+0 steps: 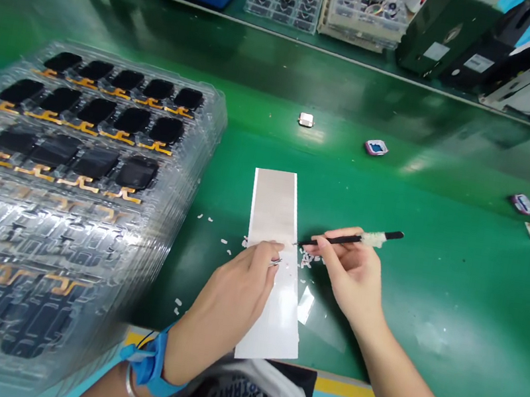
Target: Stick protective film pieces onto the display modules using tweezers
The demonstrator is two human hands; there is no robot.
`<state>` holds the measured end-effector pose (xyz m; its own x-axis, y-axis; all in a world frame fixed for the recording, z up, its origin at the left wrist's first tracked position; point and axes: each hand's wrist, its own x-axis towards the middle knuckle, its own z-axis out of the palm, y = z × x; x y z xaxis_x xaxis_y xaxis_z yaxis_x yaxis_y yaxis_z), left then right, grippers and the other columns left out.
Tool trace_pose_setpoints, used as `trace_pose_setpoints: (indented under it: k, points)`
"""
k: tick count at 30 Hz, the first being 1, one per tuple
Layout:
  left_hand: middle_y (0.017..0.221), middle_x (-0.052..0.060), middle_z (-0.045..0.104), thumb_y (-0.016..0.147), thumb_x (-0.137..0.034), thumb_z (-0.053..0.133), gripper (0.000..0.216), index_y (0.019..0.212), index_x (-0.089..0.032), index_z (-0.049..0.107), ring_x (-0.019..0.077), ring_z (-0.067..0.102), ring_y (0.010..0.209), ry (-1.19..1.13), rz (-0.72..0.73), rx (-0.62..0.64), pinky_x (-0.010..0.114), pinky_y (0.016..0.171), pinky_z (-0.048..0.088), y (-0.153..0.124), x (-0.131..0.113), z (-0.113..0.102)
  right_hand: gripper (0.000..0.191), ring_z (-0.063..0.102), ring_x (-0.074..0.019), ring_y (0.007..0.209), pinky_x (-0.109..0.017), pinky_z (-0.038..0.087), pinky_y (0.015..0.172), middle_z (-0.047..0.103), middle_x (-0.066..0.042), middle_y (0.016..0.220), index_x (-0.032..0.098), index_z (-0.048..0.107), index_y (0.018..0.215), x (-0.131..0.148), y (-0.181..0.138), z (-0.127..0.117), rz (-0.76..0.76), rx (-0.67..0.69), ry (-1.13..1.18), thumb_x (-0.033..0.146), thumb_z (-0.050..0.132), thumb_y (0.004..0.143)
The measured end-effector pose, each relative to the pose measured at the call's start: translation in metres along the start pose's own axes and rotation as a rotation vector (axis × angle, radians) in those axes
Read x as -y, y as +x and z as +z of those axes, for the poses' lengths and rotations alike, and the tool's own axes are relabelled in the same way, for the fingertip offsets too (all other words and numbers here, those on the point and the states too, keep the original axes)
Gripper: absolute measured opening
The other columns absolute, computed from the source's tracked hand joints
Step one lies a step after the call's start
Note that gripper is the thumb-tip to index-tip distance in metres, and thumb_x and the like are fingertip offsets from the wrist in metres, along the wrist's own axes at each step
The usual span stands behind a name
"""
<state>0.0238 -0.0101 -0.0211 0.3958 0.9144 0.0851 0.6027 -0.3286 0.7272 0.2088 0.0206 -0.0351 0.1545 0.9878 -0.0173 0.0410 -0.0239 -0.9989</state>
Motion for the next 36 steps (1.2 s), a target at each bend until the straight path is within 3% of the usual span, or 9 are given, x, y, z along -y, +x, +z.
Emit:
trace_pose_setpoints:
  k: [6, 10, 14, 17, 23, 27, 31, 36]
  points:
    - [0.12, 0.01, 0.063, 0.102, -0.017, 0.037, 0.009, 0.109, -0.022, 0.041, 0.0245, 0.062, 0.111, -0.062, -0.044, 0.006, 0.04, 0.086, 0.053, 0.0, 0.0, -0.002, 0.025, 0.073, -0.0157, 0.062, -0.025, 0.062, 0.062, 0.073, -0.003, 0.076, 0.019, 0.056, 0.085, 0.009, 0.0, -0.005, 0.044, 0.033, 0.156, 0.032, 0.077, 0.079]
    - [0.109, 0.003, 0.067, 0.1, -0.021, 0.044, 0.005, 0.104, -0.023, 0.046, 0.0194, 0.065, 0.1, -0.159, -0.087, -0.113, 0.031, 0.079, 0.05, 0.001, -0.002, -0.006, 0.016, 0.073, -0.0138, 0.067, -0.024, 0.062, 0.067, 0.074, -0.001, 0.083, 0.02, 0.058, 0.089, 0.025, -0.011, -0.012, -0.087, -0.073, 0.214, 0.023, 0.073, 0.083]
    - [0.097, -0.001, 0.069, 0.099, -0.024, 0.048, 0.002, 0.101, -0.024, 0.046, 0.0158, 0.066, 0.085, -0.217, -0.152, -0.198, 0.026, 0.068, 0.046, 0.003, -0.004, -0.009, 0.011, 0.074, -0.0141, 0.074, -0.024, 0.063, 0.074, 0.071, -0.001, 0.085, 0.02, 0.061, 0.089, 0.033, -0.026, -0.009, -0.198, -0.164, 0.093, 0.019, 0.071, 0.085]
    - [0.099, 0.0, 0.068, 0.1, -0.025, 0.045, 0.002, 0.101, -0.024, 0.045, 0.0162, 0.065, 0.079, -0.169, -0.179, -0.172, 0.027, 0.067, 0.045, 0.002, -0.004, -0.009, 0.01, 0.073, -0.0147, 0.076, -0.024, 0.063, 0.074, 0.068, -0.002, 0.086, 0.019, 0.062, 0.088, 0.031, -0.028, -0.005, -0.176, -0.118, 0.005, 0.02, 0.071, 0.084]
    - [0.103, 0.005, 0.065, 0.1, -0.025, 0.042, 0.004, 0.103, -0.023, 0.043, 0.0224, 0.065, 0.095, -0.094, -0.214, -0.184, 0.033, 0.073, 0.046, 0.0, -0.001, -0.008, 0.005, 0.072, -0.0143, 0.077, -0.026, 0.063, 0.072, 0.063, -0.002, 0.092, 0.02, 0.062, 0.092, 0.019, -0.023, -0.001, -0.166, 0.027, -0.119, 0.021, 0.065, 0.088]
    - [0.101, 0.005, 0.064, 0.1, -0.023, 0.042, 0.003, 0.102, -0.022, 0.043, 0.0224, 0.065, 0.096, -0.114, -0.208, -0.184, 0.033, 0.075, 0.047, 0.0, 0.002, -0.008, 0.013, 0.068, -0.0154, 0.086, -0.029, 0.061, 0.076, 0.065, -0.003, 0.091, 0.022, 0.06, 0.097, 0.012, -0.029, 0.004, -0.433, 0.183, -0.386, 0.012, 0.059, 0.089]
    - [0.103, 0.005, 0.064, 0.101, -0.023, 0.042, 0.003, 0.103, -0.022, 0.043, 0.0215, 0.064, 0.094, -0.129, -0.214, -0.177, 0.033, 0.075, 0.047, 0.0, 0.003, -0.007, 0.025, 0.067, -0.0185, 0.097, -0.031, 0.06, 0.078, 0.066, -0.009, 0.107, 0.021, 0.057, 0.108, 0.007, -0.037, 0.005, -0.661, 0.332, -0.599, 0.005, 0.051, 0.09]
    - [0.104, 0.005, 0.063, 0.102, -0.024, 0.041, 0.003, 0.104, -0.022, 0.042, 0.0213, 0.063, 0.093, -0.123, -0.206, -0.169, 0.034, 0.075, 0.046, -0.002, 0.003, -0.008, 0.023, 0.07, -0.0237, 0.093, -0.034, 0.061, 0.071, 0.067, -0.015, 0.107, 0.016, 0.057, 0.109, 0.007, -0.039, 0.004, -0.801, 0.355, -0.846, 0.005, 0.048, 0.091]
